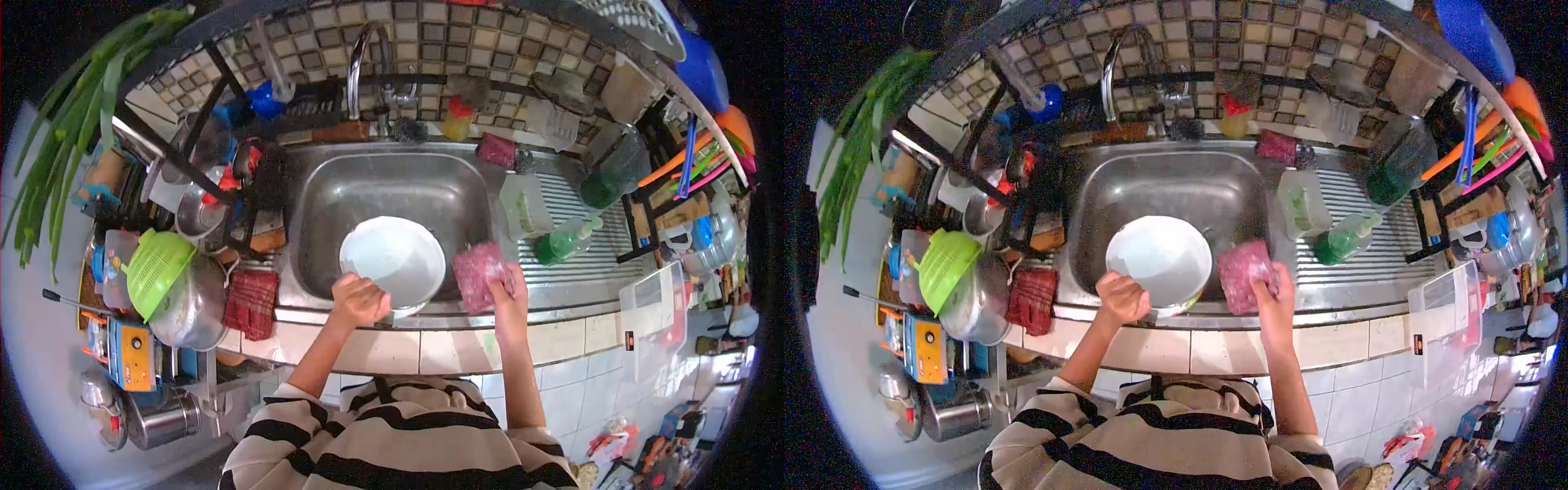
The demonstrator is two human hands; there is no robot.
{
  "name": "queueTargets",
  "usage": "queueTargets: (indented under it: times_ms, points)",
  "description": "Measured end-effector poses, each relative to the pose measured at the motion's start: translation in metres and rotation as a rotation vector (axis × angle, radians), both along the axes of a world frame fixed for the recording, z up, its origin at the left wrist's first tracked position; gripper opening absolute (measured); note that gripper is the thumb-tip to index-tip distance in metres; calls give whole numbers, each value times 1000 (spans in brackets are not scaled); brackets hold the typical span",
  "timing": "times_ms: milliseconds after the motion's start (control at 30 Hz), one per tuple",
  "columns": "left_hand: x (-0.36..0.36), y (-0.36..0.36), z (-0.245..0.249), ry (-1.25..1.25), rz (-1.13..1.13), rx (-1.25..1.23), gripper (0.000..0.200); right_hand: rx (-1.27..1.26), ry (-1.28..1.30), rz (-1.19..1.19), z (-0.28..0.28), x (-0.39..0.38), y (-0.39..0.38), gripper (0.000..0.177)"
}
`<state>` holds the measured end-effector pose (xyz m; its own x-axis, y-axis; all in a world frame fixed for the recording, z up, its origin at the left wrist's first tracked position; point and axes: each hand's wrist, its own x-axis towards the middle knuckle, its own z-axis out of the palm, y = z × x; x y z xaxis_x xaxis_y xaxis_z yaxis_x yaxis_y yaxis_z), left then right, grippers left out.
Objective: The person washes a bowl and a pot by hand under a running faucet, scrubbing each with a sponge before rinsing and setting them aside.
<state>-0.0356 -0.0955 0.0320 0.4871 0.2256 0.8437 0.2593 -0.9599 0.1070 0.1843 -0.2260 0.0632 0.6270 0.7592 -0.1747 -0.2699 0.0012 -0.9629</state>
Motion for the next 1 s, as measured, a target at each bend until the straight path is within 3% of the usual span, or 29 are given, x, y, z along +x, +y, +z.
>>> queueTargets:
  times_ms: [33,100,133,200,333,400,500,533,733,800,933,967,1000]
  points:
    - [-3,-10,-2,15,-2,-6,20,-11,2,11,-1,-1,10,26]
    - [-9,-29,-8,48,9,-8,21,76,-331,235,-5,-4,30,25]
    - [-11,-36,-10,77,8,1,21,69,-329,245,3,-9,39,25]
    - [-12,-49,-13,82,20,-3,22,-142,-957,658,25,-24,52,25]
    - [-13,-66,-22,60,32,-35,16,-230,-1129,959,-12,-58,65,20]
    - [-14,-71,-29,35,39,-36,17,-109,-1246,1348,-37,-66,63,16]
    - [-15,-79,-27,48,56,-65,15,-129,-1469,1308,-32,-78,63,23]
    - [-16,-81,-26,52,42,-78,14,-348,-1398,1233,-49,-79,71,29]
    - [-12,-75,-22,28,89,-59,16,-325,-1131,1261,-66,-75,85,24]
    - [-14,-78,-23,39,88,-66,15,-55,-1377,1600,-28,-77,70,16]
    - [-14,-86,-30,34,74,-93,10,-211,-1346,1766,-16,-62,68,10]
    - [-15,-87,-32,41,69,-92,10,-239,-1136,1690,-28,-57,72,6]
    - [-16,-88,-34,48,66,-91,10,-243,-1137,1693,-38,-56,77,6]
